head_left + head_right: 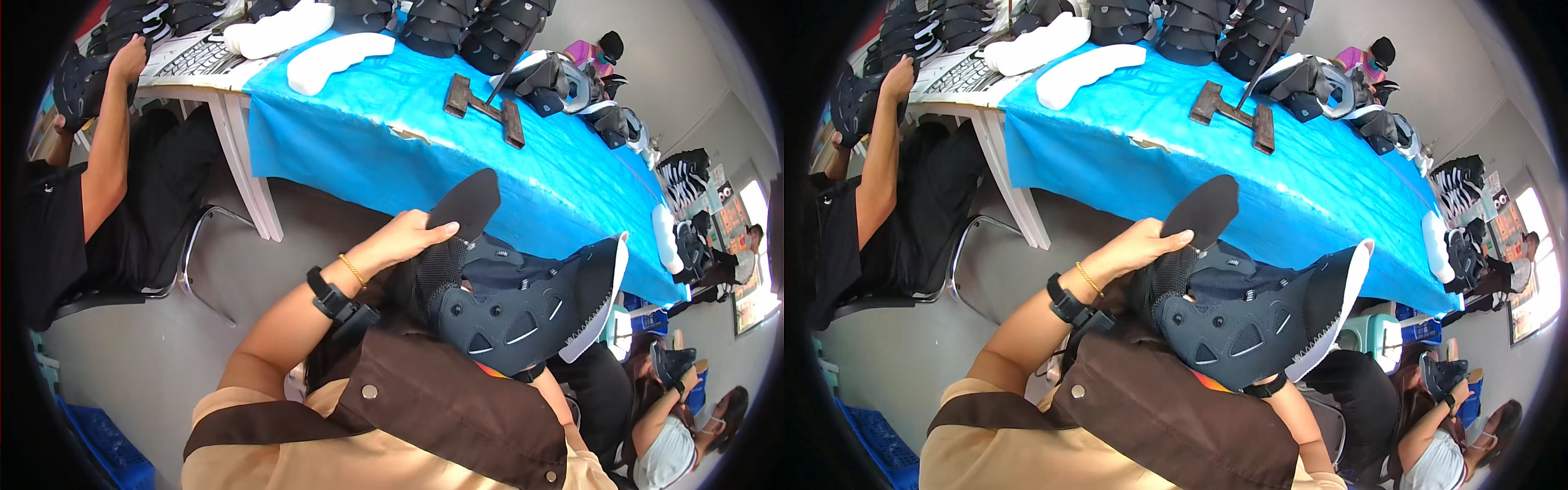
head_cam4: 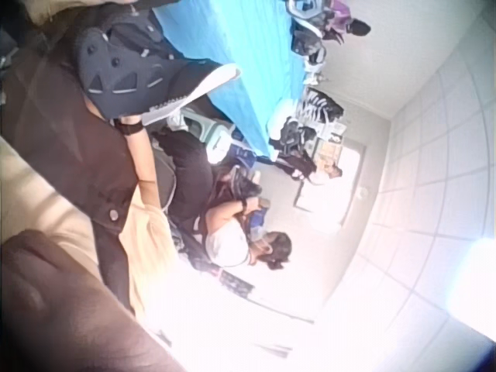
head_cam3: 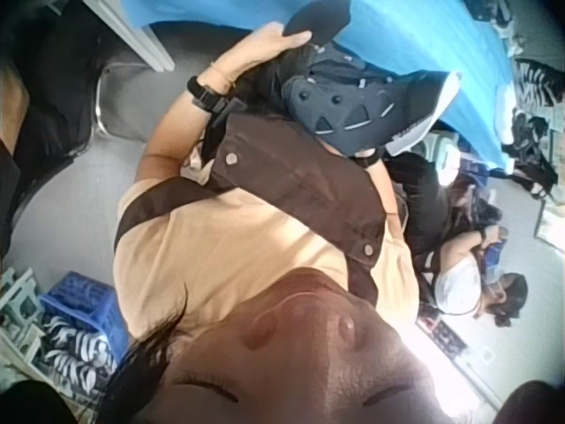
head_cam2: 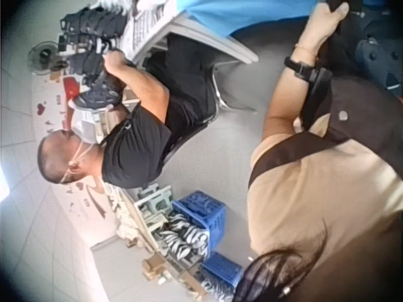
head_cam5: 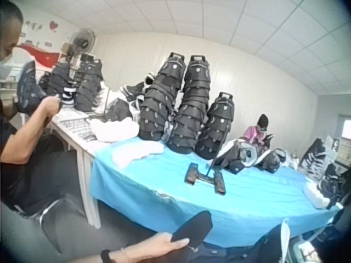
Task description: Inspecting and preparing shoe upper components for assembly.
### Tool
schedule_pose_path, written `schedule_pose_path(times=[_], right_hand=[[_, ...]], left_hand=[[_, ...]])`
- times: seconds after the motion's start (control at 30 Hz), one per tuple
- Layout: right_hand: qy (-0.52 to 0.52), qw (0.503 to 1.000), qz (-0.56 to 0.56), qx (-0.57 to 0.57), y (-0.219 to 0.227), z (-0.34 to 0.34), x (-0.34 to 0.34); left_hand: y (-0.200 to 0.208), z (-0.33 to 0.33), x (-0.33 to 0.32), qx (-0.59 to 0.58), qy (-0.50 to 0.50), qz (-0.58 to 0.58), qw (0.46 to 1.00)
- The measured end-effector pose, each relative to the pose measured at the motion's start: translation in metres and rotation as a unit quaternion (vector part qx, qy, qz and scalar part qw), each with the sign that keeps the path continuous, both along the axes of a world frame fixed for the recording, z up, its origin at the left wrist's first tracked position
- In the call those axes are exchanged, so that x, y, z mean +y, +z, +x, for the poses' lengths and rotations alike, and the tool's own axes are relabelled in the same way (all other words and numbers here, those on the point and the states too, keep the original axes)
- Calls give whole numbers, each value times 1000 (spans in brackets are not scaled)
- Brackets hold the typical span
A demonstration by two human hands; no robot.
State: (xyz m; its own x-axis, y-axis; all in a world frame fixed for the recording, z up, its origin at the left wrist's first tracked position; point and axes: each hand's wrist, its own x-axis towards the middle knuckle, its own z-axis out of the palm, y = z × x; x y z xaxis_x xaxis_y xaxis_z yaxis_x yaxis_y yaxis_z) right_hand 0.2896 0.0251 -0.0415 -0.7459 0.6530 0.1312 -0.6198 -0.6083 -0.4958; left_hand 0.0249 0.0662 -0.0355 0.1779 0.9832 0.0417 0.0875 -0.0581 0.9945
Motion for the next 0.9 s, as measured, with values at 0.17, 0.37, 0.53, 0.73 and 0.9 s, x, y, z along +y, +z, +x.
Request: schedule_pose_path(times=[0.17, 0.37, 0.53, 0.73, 0.9], right_hand=[[21, 999, -19, 39, -6, -2, 4], [32, 996, -38, 70, -9, -6, 13], [20, 999, 19, 41, -7, -6, 14], [8, 999, 12, 41, -5, -8, 14], [3, 999, 14, 38, -4, -9, 15]], left_hand=[[2, -28, -11, -183, -60, -21, 981], [22, -44, -44, -323, -79, -112, 936], [29, -49, -50, -274, -122, -84, 950], [36, -33, -58, -234, -104, -41, 966], [9, -13, -57, 28, 69, 88, 993]])
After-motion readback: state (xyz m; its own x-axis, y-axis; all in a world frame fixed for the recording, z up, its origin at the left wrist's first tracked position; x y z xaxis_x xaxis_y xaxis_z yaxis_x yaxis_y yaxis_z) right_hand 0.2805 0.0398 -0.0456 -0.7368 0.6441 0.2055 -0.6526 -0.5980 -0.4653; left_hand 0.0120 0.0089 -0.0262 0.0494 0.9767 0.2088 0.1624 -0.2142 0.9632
